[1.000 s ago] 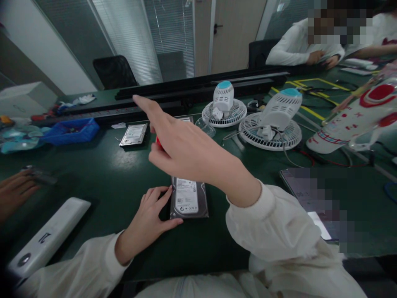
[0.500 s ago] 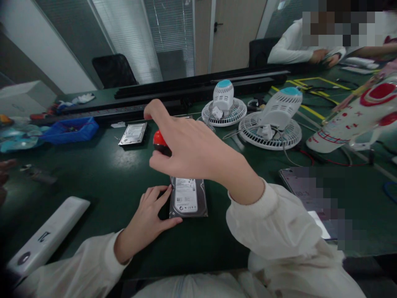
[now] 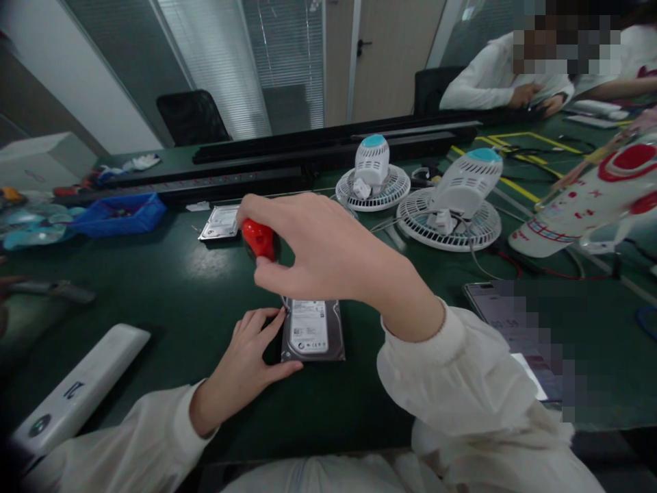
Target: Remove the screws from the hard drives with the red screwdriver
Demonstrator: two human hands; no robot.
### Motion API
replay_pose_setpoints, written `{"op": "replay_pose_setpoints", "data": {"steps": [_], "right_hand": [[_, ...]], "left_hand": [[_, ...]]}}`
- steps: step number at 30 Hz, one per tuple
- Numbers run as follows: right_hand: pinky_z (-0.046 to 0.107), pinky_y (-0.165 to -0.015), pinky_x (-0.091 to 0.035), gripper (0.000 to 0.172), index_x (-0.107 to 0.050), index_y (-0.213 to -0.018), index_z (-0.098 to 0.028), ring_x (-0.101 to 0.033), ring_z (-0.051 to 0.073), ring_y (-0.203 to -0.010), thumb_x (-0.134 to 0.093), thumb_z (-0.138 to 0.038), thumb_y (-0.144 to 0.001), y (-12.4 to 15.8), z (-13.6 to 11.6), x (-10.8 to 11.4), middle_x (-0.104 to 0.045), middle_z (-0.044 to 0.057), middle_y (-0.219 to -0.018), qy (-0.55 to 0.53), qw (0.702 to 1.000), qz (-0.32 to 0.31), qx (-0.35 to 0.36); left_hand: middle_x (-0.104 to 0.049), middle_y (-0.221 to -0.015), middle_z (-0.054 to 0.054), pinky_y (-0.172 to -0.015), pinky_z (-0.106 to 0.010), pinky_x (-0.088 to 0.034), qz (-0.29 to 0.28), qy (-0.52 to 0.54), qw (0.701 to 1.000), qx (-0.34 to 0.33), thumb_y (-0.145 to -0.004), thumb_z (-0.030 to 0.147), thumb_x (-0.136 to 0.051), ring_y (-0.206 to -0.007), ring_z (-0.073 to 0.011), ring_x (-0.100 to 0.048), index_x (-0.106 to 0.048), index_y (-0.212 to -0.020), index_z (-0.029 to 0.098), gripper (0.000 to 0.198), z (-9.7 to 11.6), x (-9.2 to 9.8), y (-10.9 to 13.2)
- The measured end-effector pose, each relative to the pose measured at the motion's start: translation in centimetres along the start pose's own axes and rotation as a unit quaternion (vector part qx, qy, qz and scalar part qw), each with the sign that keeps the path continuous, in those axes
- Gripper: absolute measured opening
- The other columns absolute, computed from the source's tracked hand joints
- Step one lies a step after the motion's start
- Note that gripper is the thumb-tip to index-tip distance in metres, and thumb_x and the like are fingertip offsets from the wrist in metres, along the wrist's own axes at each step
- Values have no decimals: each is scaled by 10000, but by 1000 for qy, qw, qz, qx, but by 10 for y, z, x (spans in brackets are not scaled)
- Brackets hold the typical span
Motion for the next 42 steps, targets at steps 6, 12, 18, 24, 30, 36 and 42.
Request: {"op": "replay_pose_setpoints", "data": {"steps": [6, 12, 18, 24, 30, 36, 42], "right_hand": [[286, -653, -351, 436, -699, -977, -156, -568, 140, -694, -570, -573, -953, -1, 2, 3, -667, 21, -775, 65, 996, 57, -29], [300, -674, -382, 341, -718, -1175, -138, -587, 157, -773, -522, -289, -940, 0, -2, 2, -687, 67, -918, 49, 998, 37, 1], [294, -656, -365, 381, -737, -1076, -144, -571, 144, -683, -525, -448, -989, 0, 1, 3, -681, 32, -769, 79, 995, 50, -31], [335, -801, -440, 437, -612, -1368, -134, -640, 213, -972, -477, -332, -1003, 0, 0, -4, -705, 109, -1114, 53, 998, 13, -13], [327, -798, -438, 416, -609, -1353, -138, -646, 206, -947, -494, -274, -977, 1, 3, -4, -718, 108, -1137, 63, 997, 3, -33], [326, -762, -412, 453, -632, -1343, -165, -628, 203, -917, -494, -450, -1018, 0, 4, -4, -699, 94, -1068, 52, 998, 1, -22], [336, -819, -451, 471, -537, -1449, -158, -630, 203, -966, -480, -243, -990, 0, 4, -6, -703, 108, -1145, 46, 999, 6, -15]], "left_hand": [[-591, -1317, -167, -930, -520, -503, 1, 6, 1000, 5, -816, 518, -818, -1186, -366, -537, -514, -1460, 155, 799, 0, 0, 0], [-593, -1316, -168, -929, -515, -505, -2, 2, 1000, 1, -811, 511, -826, -1181, -362, -538, -514, -1451, 149, 798, 0, -2, 0], [-582, -1327, -169, -930, -509, -502, -2, -5, 1000, 1, -814, 506, -826, -1186, -361, -533, -500, -1465, 150, 811, 0, -2, 0], [-590, -1315, -165, -930, -497, -498, 1, -1, 1000, 3, -816, 516, -820, -1186, -357, -535, -517, -1453, 159, 791, -1, -3, 0], [-587, -1330, -160, -942, -508, -497, 1, 4, 1000, 7, -830, 529, -800, -1199, -358, -538, -517, -1457, 180, 771, -2, -4, 1], [-590, -1328, -165, -940, -518, -499, -2, 13, 1000, 11, -833, 537, -793, -1203, -367, -535, -528, -1456, 175, 768, -2, -3, 1], [-586, -1339, -164, -950, -512, -495, -8, 9, 1000, 10, -832, 509, -804, -1210, -361, -533, -516, -1467, 173, 774, -1, -2, 0]]}}
Point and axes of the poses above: each hand's wrist, its own y-axis away from the middle knuckle, its own x-axis out of the back of the hand, z = x × y, the point moved 6 cm from there along -y, towards the middle knuckle
